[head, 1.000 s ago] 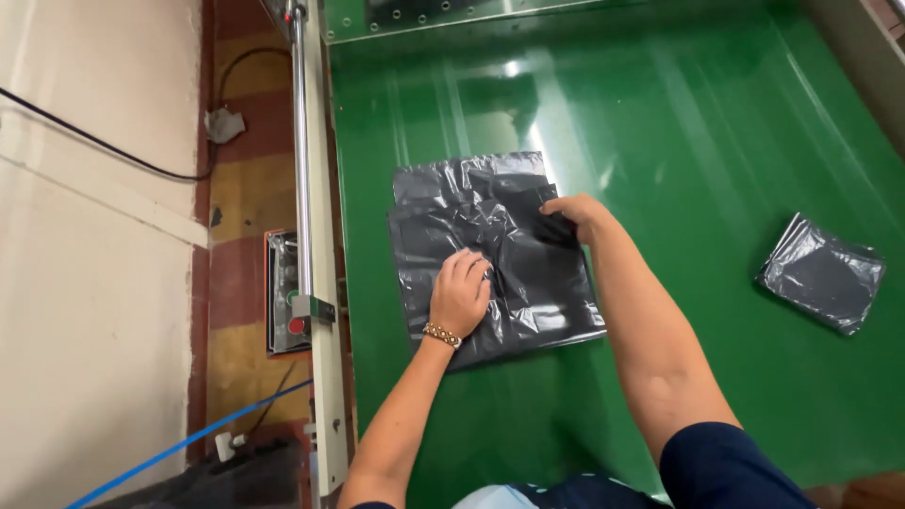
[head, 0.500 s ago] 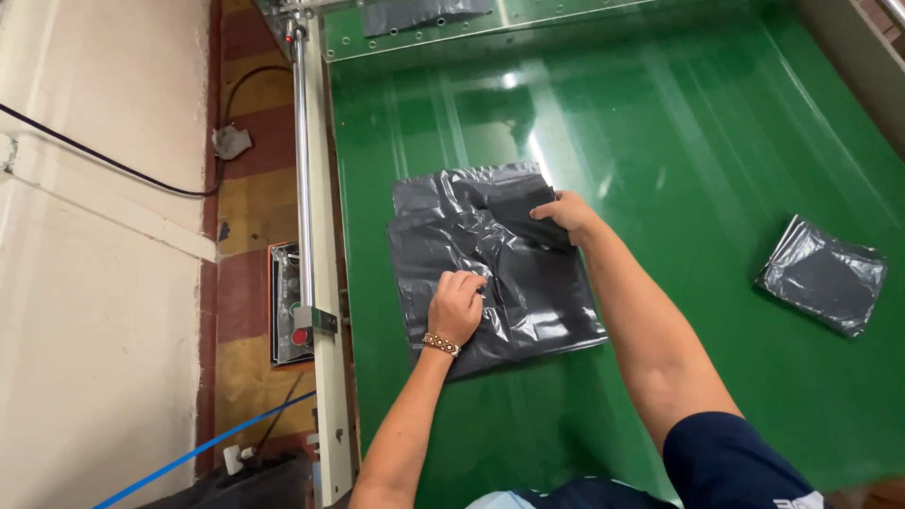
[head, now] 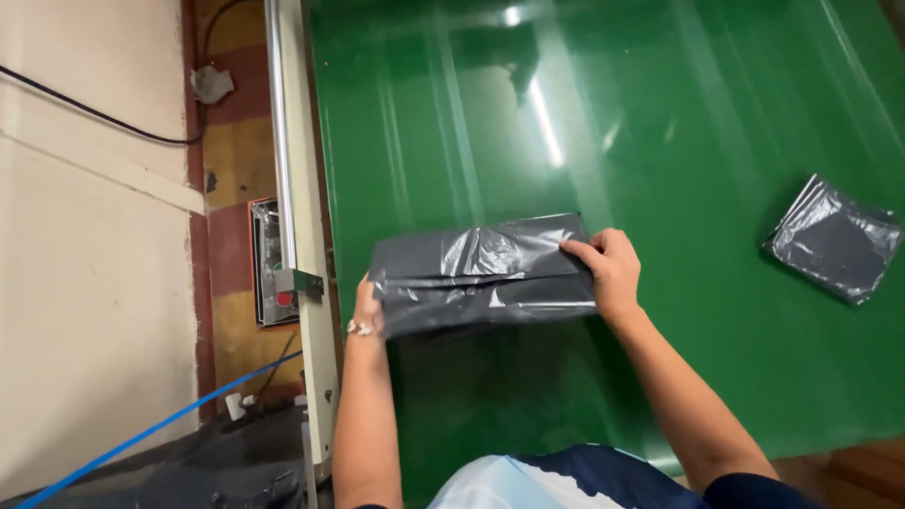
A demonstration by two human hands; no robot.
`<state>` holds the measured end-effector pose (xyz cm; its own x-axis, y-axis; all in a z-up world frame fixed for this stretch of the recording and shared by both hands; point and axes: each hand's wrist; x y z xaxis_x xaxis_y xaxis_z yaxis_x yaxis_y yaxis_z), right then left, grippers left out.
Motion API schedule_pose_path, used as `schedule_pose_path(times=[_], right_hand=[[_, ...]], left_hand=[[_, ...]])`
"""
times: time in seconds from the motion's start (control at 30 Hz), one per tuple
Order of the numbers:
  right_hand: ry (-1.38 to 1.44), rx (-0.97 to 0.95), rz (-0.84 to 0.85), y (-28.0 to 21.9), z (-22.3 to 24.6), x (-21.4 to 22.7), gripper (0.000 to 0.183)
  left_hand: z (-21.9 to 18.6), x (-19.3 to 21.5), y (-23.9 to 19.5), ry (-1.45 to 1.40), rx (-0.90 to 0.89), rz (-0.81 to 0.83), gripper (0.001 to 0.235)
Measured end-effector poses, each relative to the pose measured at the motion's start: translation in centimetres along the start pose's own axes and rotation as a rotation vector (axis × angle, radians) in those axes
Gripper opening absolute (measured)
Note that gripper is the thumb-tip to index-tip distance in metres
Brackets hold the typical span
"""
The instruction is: Folding plastic bags from a conveyor belt and stacking them into a storage crate.
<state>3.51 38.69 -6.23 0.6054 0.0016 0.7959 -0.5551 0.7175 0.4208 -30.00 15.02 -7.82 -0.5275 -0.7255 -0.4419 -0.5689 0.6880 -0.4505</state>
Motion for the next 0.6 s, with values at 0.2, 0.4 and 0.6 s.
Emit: schedule_pose_path(times=[0.2, 0.4, 0.6], right_hand=[[0.581, -0.297, 0.376, 3.4, 4.6, 5.5, 0.037], [0.992, -0.426, 0.509, 6.0, 2.3, 5.4, 0.036], [0.835, -0.378, 0.163, 7.2, 3.5, 2.7, 0.028]], left_hand=[[-2.9, -2.1, -7.5, 0.304, -0.167, -0.033, 0.049], [-5.0, -4.1, -7.0, 0.816, -0.274, 0.247, 0.095], [-3.1, -3.9, -1.5, 0.664, -0.386, -0.2, 0.048]])
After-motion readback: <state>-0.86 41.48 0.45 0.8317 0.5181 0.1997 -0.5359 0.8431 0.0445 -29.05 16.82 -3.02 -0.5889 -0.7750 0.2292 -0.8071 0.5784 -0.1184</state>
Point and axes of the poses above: each hand's wrist, its own y-axis towards the middle knuckle, its own x-axis out of the back of the hand, z = x × y, and after that the axes turned 3 degrees about -y, right-handed
